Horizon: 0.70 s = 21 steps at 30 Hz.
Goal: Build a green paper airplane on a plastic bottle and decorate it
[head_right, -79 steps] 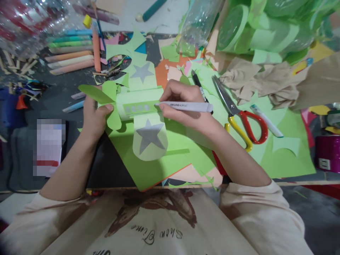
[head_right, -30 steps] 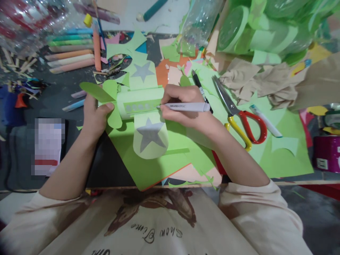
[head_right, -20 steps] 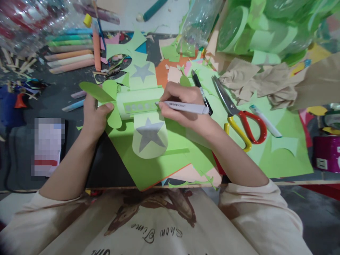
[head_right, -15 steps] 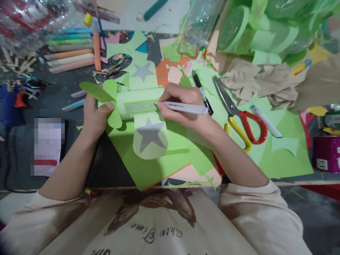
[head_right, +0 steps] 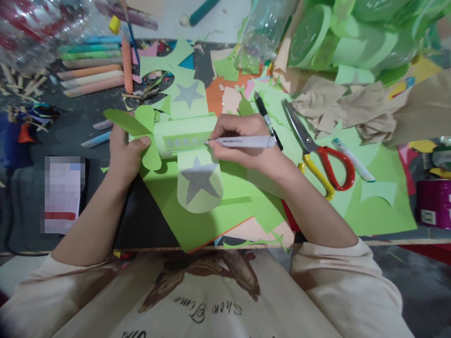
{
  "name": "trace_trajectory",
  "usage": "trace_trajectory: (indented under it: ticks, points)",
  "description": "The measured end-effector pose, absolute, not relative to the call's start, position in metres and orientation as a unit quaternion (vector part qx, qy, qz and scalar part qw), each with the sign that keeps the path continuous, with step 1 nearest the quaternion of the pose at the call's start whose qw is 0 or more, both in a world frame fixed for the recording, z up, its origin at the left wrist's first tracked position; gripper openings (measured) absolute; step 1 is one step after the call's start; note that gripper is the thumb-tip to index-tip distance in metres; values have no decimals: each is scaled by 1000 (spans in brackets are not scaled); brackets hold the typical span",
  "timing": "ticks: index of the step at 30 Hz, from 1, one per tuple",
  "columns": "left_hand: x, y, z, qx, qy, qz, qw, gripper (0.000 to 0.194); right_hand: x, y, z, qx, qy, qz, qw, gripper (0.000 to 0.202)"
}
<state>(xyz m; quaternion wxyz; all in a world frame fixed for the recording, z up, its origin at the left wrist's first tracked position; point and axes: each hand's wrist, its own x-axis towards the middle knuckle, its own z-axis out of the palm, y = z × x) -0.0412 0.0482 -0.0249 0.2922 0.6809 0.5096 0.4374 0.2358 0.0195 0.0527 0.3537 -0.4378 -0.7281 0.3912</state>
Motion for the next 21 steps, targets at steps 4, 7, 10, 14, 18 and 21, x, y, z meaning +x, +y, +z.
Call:
trace_trajectory:
  ticks: [4,7,10,14,18,21]
  points:
    - [-41,48,-24,683,501,442,294,29,234,20,53,-443,-719,386,372,16]
    - [-41,49,-25,683,497,444,299,30,232,20,54,-450,-708,380,391,18]
    - [-41,49,-25,679,506,437,303,29,231,19,54,-460,-703,370,398,17]
    - [-41,49,-24,678,507,438,302,30,232,17,55,-448,-710,367,400,15]
    - [-41,49,-27,679,492,454,300,39,233,16,54,-448,-718,371,383,15]
    - [-41,49,-28,681,485,460,299,46,234,18,52,-443,-720,378,377,15]
